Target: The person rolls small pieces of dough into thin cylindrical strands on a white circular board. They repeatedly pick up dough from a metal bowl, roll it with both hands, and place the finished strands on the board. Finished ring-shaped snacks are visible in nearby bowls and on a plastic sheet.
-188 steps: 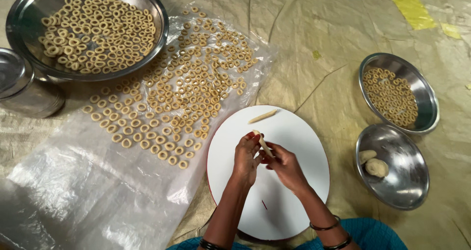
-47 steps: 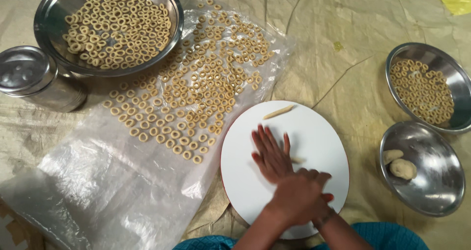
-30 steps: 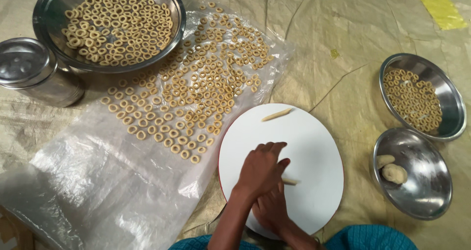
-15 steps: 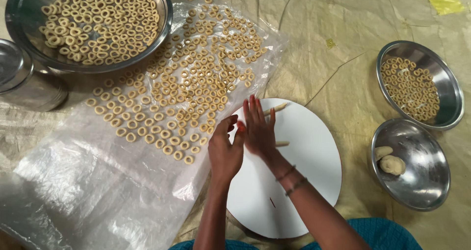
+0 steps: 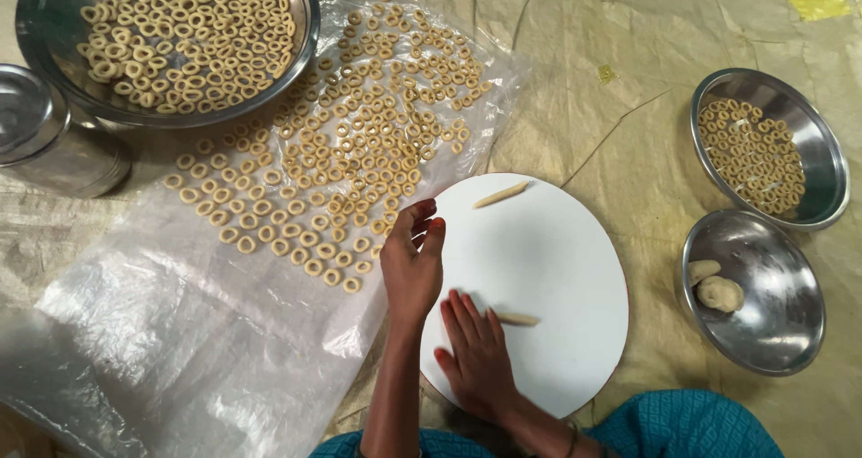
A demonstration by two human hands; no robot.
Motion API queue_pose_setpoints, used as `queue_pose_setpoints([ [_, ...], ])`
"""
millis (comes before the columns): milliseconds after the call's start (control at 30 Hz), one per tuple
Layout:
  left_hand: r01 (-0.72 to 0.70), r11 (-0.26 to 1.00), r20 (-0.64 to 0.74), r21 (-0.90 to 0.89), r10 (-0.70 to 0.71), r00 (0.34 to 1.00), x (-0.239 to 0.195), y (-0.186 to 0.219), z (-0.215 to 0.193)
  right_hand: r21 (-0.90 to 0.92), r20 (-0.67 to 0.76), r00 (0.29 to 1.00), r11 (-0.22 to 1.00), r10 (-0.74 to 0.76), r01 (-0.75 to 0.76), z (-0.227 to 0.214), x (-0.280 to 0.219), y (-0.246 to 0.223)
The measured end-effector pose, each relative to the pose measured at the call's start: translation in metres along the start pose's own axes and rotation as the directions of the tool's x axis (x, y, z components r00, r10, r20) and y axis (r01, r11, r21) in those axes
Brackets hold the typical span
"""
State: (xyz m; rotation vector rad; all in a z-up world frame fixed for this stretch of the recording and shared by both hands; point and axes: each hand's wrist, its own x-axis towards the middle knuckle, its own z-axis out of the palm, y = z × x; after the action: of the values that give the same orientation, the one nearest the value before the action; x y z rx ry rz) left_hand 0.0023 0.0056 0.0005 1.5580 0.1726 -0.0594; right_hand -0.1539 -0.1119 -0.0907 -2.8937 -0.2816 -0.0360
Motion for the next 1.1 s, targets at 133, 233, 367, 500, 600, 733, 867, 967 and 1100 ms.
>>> queue_pose_setpoints([
  [133,0.014,1.0,-0.001,-0.024,-0.014,1.0,-0.001,0.004,-0.002,-0.06,-0.053,0.999,0.998,-0.01,0.007,0.005,0.001,-0.002],
  [233,0.025,1.0,0.004,-0.013,-0.025,1.0,0.0,0.005,-0.002,-0.101,-0.126,0.991,0.995,-0.038,0.025,0.015,0.052,0.02],
  [367,0.062,0.998,0.021,-0.032,-0.061,0.998,0.001,0.005,-0.001,-0.312,-0.106,0.993,0.947,0.051,-0.082,0.019,0.141,0.052],
  [500,0.034,0.999,0.016,-0.002,-0.034,0.999,0.002,0.003,-0.003,-0.002,-0.022,0.985,0.985,0.171,-0.171,0.009,0.187,0.074],
  [600,0.019,1.0,0.008,-0.016,-0.019,1.0,0.005,0.002,-0.002,0.164,-0.101,0.98,0.974,0.174,-0.156,-0.004,0.185,0.09],
  [733,0.025,1.0,0.016,-0.017,-0.025,1.0,0.004,0.002,-0.001,-0.12,-0.152,0.981,0.983,0.12,-0.139,-0.008,0.162,0.099],
  [867,0.037,0.999,0.003,-0.015,-0.037,0.999,0.004,0.003,-0.002,-0.128,-0.109,0.985,0.981,0.131,-0.145,0.0,0.103,0.082],
  [967,0.027,0.999,0.009,-0.023,-0.027,1.0,0.003,0.004,0.0,-0.066,-0.056,0.986,0.985,0.158,-0.162,-0.001,0.049,0.062],
  [1100,0.038,0.999,0.019,-0.003,-0.038,0.999,0.0,0.005,0.0,-0.091,0.101,0.978,0.981,0.181,-0.172,-0.012,-0.015,0.037],
])
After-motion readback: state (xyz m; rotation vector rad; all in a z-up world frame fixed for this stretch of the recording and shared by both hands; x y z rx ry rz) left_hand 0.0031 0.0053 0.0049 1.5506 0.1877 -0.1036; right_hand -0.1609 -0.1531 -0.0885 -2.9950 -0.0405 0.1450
